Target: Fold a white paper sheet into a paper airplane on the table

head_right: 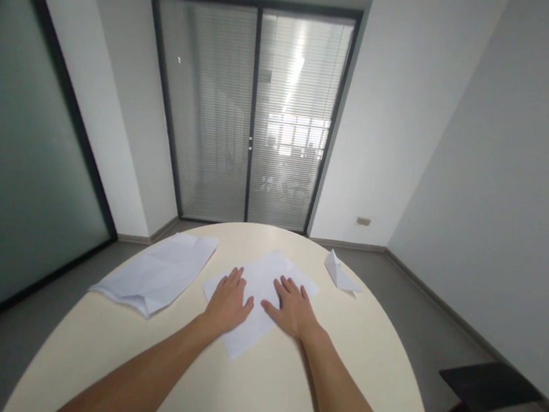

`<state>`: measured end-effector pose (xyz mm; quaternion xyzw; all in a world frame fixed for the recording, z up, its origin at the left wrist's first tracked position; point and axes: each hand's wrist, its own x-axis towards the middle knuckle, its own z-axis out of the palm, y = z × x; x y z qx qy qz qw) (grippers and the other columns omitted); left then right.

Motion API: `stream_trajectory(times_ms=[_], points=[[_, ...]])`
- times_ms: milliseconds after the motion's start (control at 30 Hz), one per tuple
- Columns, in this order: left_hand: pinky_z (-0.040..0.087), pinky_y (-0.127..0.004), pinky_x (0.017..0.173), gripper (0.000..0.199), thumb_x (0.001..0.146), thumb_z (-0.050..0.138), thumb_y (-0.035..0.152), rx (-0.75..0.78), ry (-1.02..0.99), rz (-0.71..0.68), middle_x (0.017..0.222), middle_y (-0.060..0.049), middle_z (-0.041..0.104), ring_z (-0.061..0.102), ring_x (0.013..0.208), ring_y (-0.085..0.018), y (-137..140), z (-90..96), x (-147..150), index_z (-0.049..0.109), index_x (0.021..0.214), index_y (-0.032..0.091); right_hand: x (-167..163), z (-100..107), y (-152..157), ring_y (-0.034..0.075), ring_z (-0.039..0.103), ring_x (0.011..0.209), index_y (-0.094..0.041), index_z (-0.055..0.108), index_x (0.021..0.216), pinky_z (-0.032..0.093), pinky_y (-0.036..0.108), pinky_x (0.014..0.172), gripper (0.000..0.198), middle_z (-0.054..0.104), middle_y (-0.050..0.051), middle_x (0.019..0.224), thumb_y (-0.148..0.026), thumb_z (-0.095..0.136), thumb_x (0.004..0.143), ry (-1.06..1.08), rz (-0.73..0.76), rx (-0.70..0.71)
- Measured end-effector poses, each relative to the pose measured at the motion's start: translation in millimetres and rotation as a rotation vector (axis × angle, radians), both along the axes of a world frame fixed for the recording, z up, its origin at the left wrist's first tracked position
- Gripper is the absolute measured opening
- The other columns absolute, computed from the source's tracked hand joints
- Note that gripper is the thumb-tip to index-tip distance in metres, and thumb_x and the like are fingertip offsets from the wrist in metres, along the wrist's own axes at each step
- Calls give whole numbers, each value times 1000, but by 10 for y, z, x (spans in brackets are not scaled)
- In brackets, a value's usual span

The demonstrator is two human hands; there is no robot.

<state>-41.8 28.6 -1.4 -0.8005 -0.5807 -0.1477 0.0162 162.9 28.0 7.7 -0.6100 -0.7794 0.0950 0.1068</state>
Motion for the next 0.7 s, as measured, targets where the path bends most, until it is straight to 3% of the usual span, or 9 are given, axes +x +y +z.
stream_trajectory(times_ms=[167, 367, 500, 700], points=[[17, -51, 120, 67, 94, 38, 48, -69, -18, -90, 163, -10, 20, 13, 151, -32, 31, -62, -26, 27, 155, 22, 3, 13, -4, 30, 17, 150, -17, 32, 154, 10, 51, 120, 82, 25, 11, 162, -68, 40, 90, 5, 20, -6], [15, -57, 119, 63, 95, 36, 54, -135, -5, -160, 163, -7, 24, 16, 149, -36, 5, -27, -50, 33, 152, 30, -63, 80, -26, 36, 32, 142, -17, 51, 141, 23, 54, 114, 68, 42, 14, 153, -60, 48, 88, -10, -54, 71], [15, -58, 119, 63, 94, 37, 54, -170, -3, -234, 162, -6, 24, 15, 149, -36, -3, 36, -72, 34, 152, 30, -60, 85, -33, 30, 44, 134, -18, 58, 132, 28, 48, 111, 56, 52, 14, 144, -55, 48, 90, 11, -57, 139], [12, -59, 120, 63, 89, 48, 47, -209, -22, -377, 162, -5, 25, 14, 150, -34, -25, 96, -114, 38, 149, 30, -34, 29, -24, 32, 23, 148, -20, 42, 149, 15, 53, 118, 71, 32, 12, 159, -62, 42, 91, -2, -68, 35]])
